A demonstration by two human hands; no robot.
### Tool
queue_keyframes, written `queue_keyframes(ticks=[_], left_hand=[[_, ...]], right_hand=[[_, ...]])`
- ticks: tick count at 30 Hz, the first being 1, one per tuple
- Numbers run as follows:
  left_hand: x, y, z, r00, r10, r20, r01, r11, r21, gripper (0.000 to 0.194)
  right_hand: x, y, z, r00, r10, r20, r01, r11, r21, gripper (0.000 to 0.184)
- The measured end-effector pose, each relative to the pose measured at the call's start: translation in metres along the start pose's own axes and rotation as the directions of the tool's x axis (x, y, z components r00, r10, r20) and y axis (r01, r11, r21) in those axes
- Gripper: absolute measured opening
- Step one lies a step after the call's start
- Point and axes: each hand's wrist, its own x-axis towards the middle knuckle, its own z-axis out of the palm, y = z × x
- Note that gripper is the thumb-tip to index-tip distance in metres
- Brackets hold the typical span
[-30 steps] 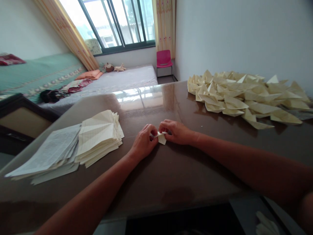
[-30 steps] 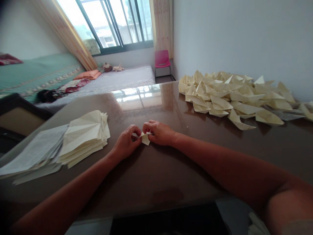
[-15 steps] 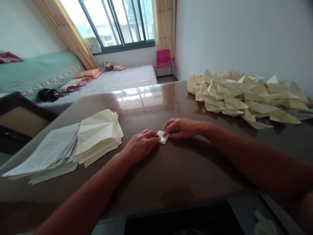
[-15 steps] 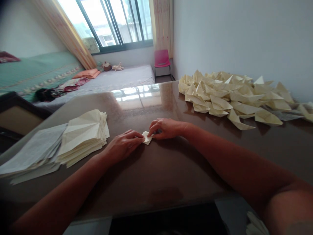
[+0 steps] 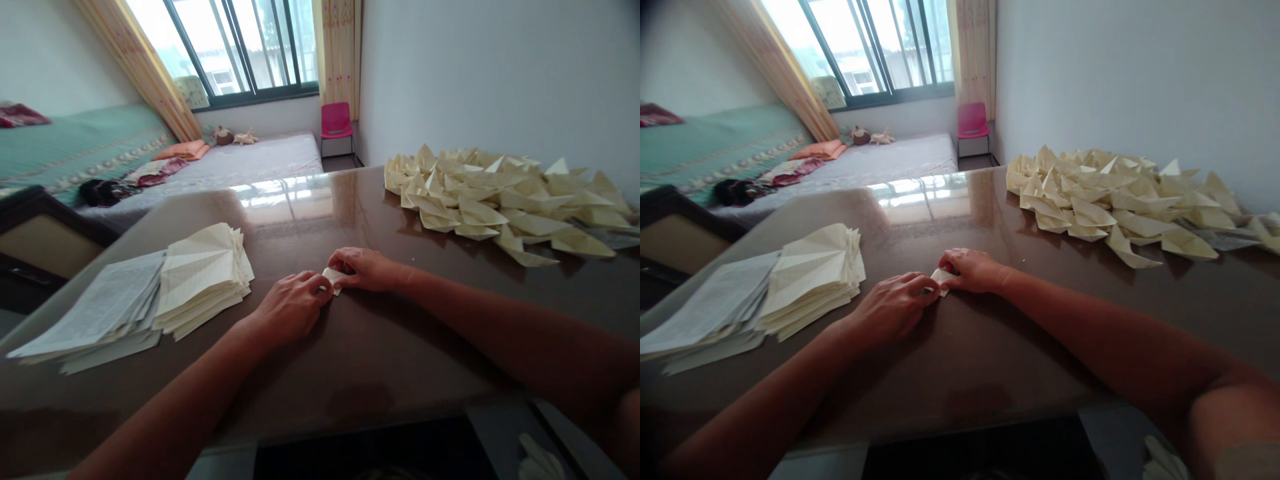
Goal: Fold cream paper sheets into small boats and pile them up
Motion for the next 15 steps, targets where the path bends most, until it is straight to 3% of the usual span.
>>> queue_keyframes(ticks=[4,6,9,12,15], left_hand=[[0.000,-0.006,0.013,0.984,-0.101,-0.147,0.073,0.980,-0.183,0.028],[0.002,-0.010,0.021,0.953,-0.224,-0.203,0.158,0.942,-0.295,0.014],[0.007,-0.014,0.028,0.889,-0.390,-0.240,0.229,0.833,-0.505,0.008],[0.010,-0.016,0.031,0.840,-0.503,-0.206,0.266,0.710,-0.652,0.023],[0.011,-0.015,0.029,0.823,-0.557,-0.107,0.357,0.656,-0.665,0.028]], right_hand=[[0.000,-0.002,-0.003,0.997,0.052,0.050,-0.058,0.989,0.135,0.037],[0.002,-0.001,-0.004,0.995,0.055,0.078,-0.073,0.967,0.243,0.041],[0.003,0.000,-0.004,0.997,0.021,0.080,-0.048,0.933,0.357,0.044],[0.004,-0.002,-0.005,0.997,-0.045,0.055,0.021,0.925,0.378,0.042],[0.003,-0.007,-0.006,0.995,-0.095,0.039,0.074,0.925,0.372,0.041]])
